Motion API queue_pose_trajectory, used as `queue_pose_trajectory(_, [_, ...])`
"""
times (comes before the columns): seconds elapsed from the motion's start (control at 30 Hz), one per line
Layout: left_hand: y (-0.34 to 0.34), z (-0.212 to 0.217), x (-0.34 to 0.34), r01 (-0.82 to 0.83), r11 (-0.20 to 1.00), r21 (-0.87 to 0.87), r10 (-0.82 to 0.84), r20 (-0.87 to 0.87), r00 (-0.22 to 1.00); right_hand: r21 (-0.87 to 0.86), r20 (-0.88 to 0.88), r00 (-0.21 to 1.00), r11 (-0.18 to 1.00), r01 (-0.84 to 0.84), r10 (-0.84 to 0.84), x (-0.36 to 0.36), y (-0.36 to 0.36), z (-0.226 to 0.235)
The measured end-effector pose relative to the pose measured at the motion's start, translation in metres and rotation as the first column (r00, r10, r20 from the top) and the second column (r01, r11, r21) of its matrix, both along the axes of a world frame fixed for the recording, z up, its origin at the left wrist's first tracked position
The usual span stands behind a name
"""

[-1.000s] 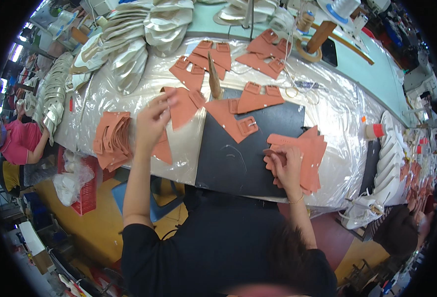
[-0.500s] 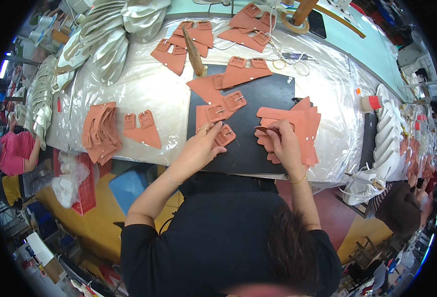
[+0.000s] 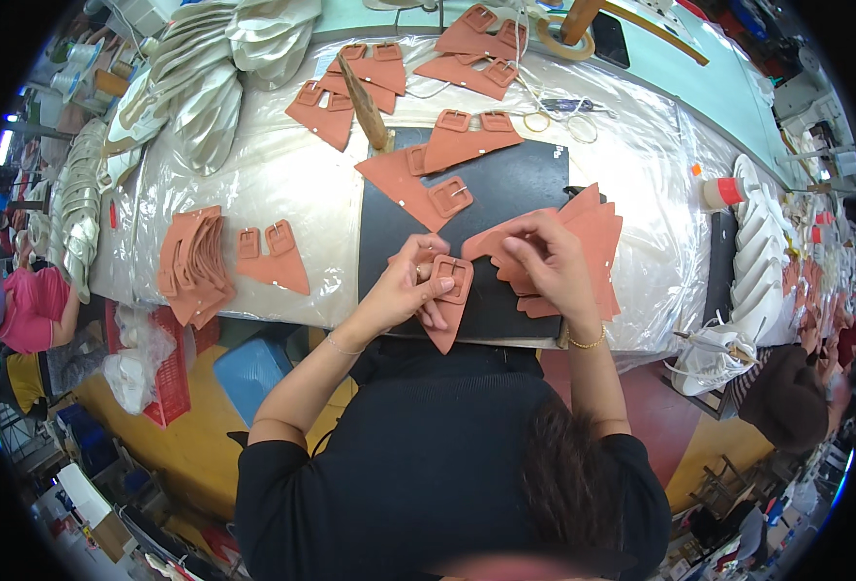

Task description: The person repeatedly picks up reddish-brown leather pieces and metal buckles, aligns them, and secures them with pins. The person stacks the finished assemblies on the table and continues the process with additional pieces.

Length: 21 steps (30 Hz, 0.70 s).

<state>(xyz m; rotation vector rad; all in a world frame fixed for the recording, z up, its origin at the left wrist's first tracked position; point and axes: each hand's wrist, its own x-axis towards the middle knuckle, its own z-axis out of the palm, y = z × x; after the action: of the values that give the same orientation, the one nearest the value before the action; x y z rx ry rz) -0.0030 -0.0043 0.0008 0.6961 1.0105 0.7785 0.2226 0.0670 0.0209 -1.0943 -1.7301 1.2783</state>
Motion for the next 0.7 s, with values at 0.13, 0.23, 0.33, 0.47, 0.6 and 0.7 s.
queue_pose_trajectory(0.13, [0.002, 0.016, -0.007, 0.062, 0.997, 0.052, -0.065, 0.062, 0.996, -0.166, 0.003, 0.99, 0.976, -0.137, 0.14, -0.007, 0.002, 0.008])
queue_pose_trajectory(0.23, [0.007, 0.026, -0.012, 0.144, 0.988, 0.062, -0.147, 0.053, 0.988, -0.261, -0.006, 0.979, 0.945, -0.197, 0.203, -0.005, 0.006, 0.01])
queue_pose_trajectory(0.33, [0.012, 0.032, -0.013, 0.21, 0.975, 0.075, -0.212, 0.025, 0.977, -0.36, -0.069, 0.976, 0.907, -0.219, 0.208, -0.004, 0.009, 0.009])
queue_pose_trajectory(0.47, [0.015, 0.038, -0.012, 0.256, 0.965, 0.058, -0.254, -0.039, 0.966, -0.401, -0.132, 0.967, 0.881, -0.252, 0.216, 0.0, 0.013, 0.01])
queue_pose_trajectory(0.6, [0.017, 0.042, -0.01, 0.288, 0.956, 0.064, -0.284, -0.063, 0.957, -0.47, -0.258, 0.876, 0.739, -0.483, 0.408, -0.001, 0.008, 0.012])
queue_pose_trajectory(0.7, [0.017, 0.043, -0.009, 0.353, 0.931, 0.095, -0.339, -0.139, 0.931, -0.434, -0.316, 0.835, 0.714, -0.55, 0.451, -0.009, 0.003, 0.011])
